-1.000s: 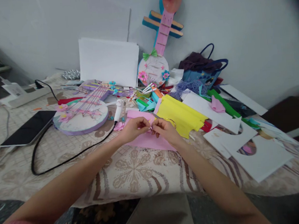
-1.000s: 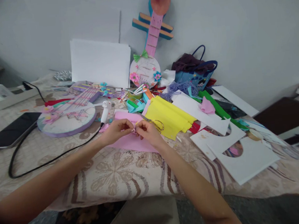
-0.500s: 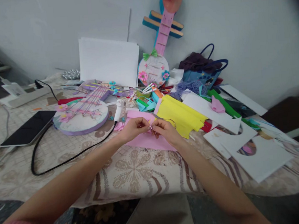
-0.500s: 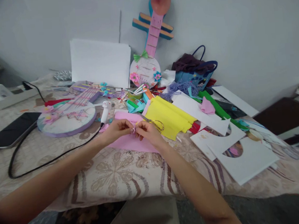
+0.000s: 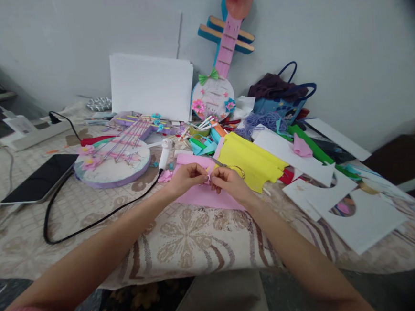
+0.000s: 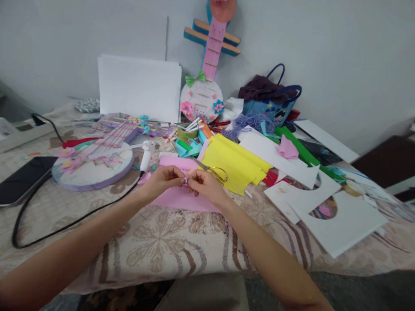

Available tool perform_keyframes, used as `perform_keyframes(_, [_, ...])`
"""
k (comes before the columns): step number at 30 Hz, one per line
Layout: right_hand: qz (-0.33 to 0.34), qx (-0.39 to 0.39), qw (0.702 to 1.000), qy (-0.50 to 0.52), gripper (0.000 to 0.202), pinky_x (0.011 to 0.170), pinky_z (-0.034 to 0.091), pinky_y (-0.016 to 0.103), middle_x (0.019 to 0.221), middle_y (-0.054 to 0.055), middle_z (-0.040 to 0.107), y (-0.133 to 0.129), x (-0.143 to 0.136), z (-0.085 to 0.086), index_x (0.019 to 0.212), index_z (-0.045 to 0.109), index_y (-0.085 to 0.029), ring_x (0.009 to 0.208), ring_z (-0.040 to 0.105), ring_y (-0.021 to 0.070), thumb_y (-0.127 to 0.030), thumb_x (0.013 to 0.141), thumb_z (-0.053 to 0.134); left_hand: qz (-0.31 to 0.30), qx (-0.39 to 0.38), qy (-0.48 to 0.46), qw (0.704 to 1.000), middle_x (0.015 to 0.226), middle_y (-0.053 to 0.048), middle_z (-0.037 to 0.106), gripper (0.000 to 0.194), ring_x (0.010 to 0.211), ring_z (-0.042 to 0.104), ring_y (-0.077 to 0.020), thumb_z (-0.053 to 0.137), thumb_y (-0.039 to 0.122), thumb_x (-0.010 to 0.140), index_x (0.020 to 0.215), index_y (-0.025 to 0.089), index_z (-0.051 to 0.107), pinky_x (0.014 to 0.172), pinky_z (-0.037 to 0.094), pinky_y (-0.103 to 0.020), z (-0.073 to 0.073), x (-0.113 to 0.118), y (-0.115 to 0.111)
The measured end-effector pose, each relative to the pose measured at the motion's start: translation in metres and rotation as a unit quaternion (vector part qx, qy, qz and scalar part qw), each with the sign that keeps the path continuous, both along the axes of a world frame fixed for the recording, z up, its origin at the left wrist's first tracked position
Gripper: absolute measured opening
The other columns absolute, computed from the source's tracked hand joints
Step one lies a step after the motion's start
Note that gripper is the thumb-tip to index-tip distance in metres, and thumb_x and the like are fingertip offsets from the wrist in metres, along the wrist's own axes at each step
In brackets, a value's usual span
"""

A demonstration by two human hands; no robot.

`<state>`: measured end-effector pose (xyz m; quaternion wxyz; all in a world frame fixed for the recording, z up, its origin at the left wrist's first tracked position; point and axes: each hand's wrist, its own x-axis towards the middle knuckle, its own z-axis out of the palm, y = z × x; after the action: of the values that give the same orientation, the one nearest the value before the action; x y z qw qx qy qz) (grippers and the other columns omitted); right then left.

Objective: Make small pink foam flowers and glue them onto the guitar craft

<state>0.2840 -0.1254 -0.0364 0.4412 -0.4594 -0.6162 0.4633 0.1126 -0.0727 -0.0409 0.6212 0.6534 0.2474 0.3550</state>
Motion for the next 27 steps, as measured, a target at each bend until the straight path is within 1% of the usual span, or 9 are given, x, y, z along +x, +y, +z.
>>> perform_keyframes(4, [-0.009,0.022,0.999,-0.034,0.012,0.048,0.044,0.022,0.062,-0.001,0.055,-0.0002,-0.0003,0.0008,0.072,0.052,-0.017,0.053,0.051,0.0091,-0.027,0.076,0.056,0.008,-0.006,-0.007,1.000,0.065,0.000,0.061,0.020,0.061,0.055,-0.0081,0.070,0.025,0.066,0.072,0.011,0.057,0.059,0.042,-0.022,-0.0004,0.0007,-0.0004])
perform_keyframes(7, [-0.013,0.027,0.999,-0.044,0.010,0.048,0.044,0.022,0.062,-0.001,0.055,-0.0001,-0.0005,0.0005,0.072,0.052,-0.017,0.053,0.051,0.0091,-0.026,0.076,0.055,0.008,-0.009,-0.021,1.000,0.068,0.000,0.060,0.021,0.062,0.055,-0.0079,0.071,0.024,0.066,0.075,0.011,0.057,0.061,0.042,-0.022,-0.0023,0.0014,-0.0004])
perform_keyframes(11, [-0.010,0.025,0.999,-0.046,0.010,0.048,0.043,0.022,0.062,-0.002,0.054,-0.0005,-0.0012,0.0009,0.072,0.051,-0.017,0.054,0.051,0.0090,-0.025,0.076,0.055,0.017,-0.045,-0.030,0.998,0.072,0.000,0.060,0.026,0.065,0.057,-0.0084,0.072,0.022,0.066,0.084,0.011,0.057,0.063,0.044,-0.023,-0.0035,0.0024,-0.0012])
perform_keyframes(16, [-0.007,0.021,0.999,-0.042,0.010,0.048,0.042,0.021,0.061,-0.002,0.054,-0.0011,-0.0017,0.0023,0.072,0.051,-0.017,0.054,0.051,0.0089,-0.025,0.076,0.055,0.021,-0.075,-0.026,0.997,0.071,0.000,0.060,0.027,0.065,0.057,-0.0079,0.072,0.020,0.065,0.084,0.011,0.056,0.063,0.043,-0.023,-0.0017,0.0033,-0.0030])
perform_keyframes(22, [-0.005,0.010,0.999,-0.033,0.015,0.048,0.042,0.021,0.063,-0.002,0.055,0.0002,-0.0020,0.0014,0.073,0.052,-0.017,0.054,0.052,0.0092,-0.031,0.079,0.054,0.020,-0.076,-0.033,0.996,0.071,-0.001,0.061,0.027,0.065,0.057,-0.0081,0.072,0.022,0.065,0.084,0.010,0.056,0.062,0.043,-0.022,-0.0022,0.0030,-0.0027])
perform_keyframes(27, [-0.019,0.010,0.999,-0.025,0.019,0.047,0.042,0.021,0.063,-0.001,0.055,0.0005,-0.0026,0.0006,0.073,0.054,-0.018,0.055,0.052,0.0095,-0.035,0.080,0.053,0.019,-0.076,-0.026,0.997,0.070,-0.001,0.062,0.027,0.064,0.058,-0.0084,0.071,0.021,0.066,0.086,0.011,0.055,0.062,0.044,-0.023,-0.0021,0.0028,-0.0029])
